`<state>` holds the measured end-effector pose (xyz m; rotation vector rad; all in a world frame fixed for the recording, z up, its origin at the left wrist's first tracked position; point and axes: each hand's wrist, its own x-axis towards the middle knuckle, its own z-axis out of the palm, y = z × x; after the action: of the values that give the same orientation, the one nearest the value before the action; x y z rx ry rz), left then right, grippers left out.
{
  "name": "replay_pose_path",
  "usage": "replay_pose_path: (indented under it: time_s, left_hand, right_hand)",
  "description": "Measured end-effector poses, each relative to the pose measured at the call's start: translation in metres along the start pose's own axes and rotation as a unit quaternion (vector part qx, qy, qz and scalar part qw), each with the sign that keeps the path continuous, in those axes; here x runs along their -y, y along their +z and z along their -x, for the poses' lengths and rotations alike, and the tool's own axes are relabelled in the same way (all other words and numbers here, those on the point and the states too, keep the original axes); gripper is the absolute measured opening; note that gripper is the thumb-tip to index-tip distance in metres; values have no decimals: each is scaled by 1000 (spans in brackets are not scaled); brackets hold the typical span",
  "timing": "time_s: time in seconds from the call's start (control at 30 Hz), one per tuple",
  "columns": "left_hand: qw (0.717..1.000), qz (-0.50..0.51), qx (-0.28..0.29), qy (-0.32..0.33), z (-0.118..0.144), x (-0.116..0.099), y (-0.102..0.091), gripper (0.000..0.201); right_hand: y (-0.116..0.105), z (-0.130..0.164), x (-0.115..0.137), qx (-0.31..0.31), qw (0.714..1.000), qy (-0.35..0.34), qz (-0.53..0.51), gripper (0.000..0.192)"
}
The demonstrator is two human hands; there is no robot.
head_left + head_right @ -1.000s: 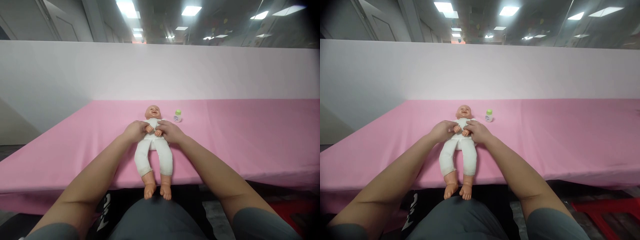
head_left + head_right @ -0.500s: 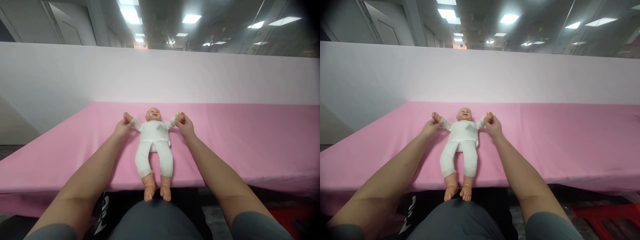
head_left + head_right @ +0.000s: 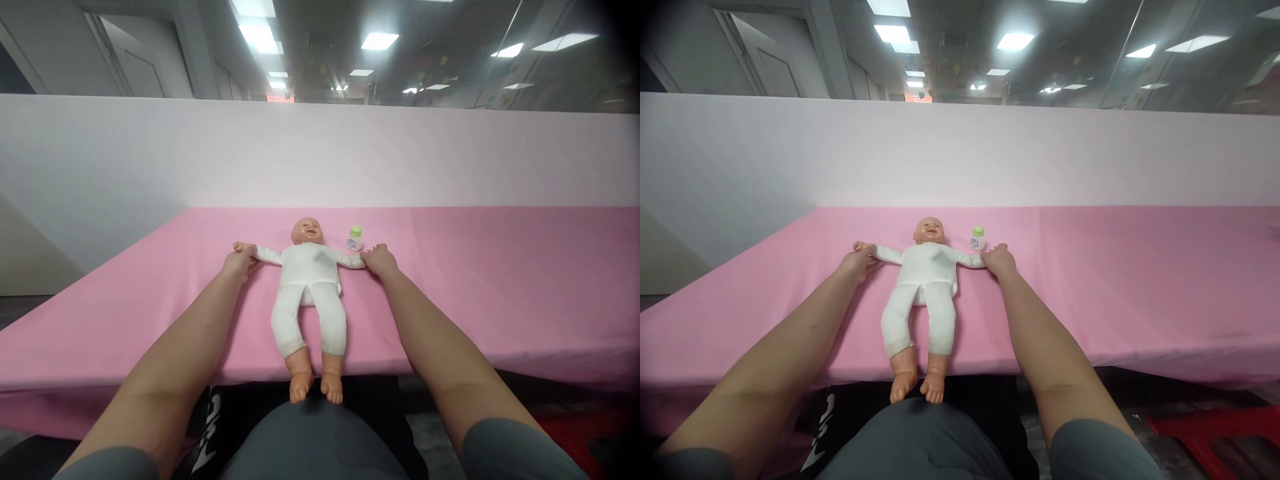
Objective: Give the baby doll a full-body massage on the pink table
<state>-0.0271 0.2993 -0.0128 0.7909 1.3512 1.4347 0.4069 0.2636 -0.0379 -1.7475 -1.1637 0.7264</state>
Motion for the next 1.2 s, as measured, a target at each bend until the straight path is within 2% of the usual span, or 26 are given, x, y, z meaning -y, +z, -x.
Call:
replay_pose_path:
  time_s: [0.1, 0.2, 0.37, 0.5, 0.57, 0.67, 0.77, 0.83, 0.93, 1.0, 1.1, 1.2]
  left_hand:
    - [988, -130, -68, 46, -2, -1, -8, 20]
    - [952, -270, -98, 102, -1, -1, -15, 20]
    - [946, -280, -73, 147, 4, 1, -17, 22]
    - [942, -286, -71, 160, 8, 1, -16, 23]
    - [947, -256, -67, 183, 14, -1, -12, 22]
    - [944, -203, -43, 255, 32, -8, 2, 22]
    - [926, -210, -11, 312, 58, -13, 23, 22]
    - [902, -254, 34, 349, 73, -11, 35, 23]
    - [819, -371, 147, 411, 83, -6, 48, 25]
    - [769, -426, 207, 429, 82, -4, 50, 30]
    - [741, -454, 240, 433, 77, -4, 49, 41]
    - [727, -479, 225, 438, 75, -5, 47, 41]
  right_hand:
    - [0, 4, 4, -39, 997, 14, 64, 69]
    - [0, 5, 6, -26, 997, 12, 72, 69]
    - [-1, 5, 4, -25, 997, 14, 75, 68]
    - [-1, 9, 7, -40, 998, 9, 49, 71]
    - [1, 15, 14, -66, 997, -26, 17, 74]
    - [9, 32, 31, -102, 988, -114, -26, 78]
    - [23, 54, 50, -77, 971, -222, -37, 76]
    - [33, 67, 60, -13, 950, -312, -10, 62]
    - [42, 79, 68, 92, 893, -431, 89, 31]
    - [44, 82, 70, 134, 852, -487, 139, 25]
    - [43, 83, 73, 166, 819, -527, 157, 31]
    - [43, 84, 74, 173, 816, -529, 158, 30]
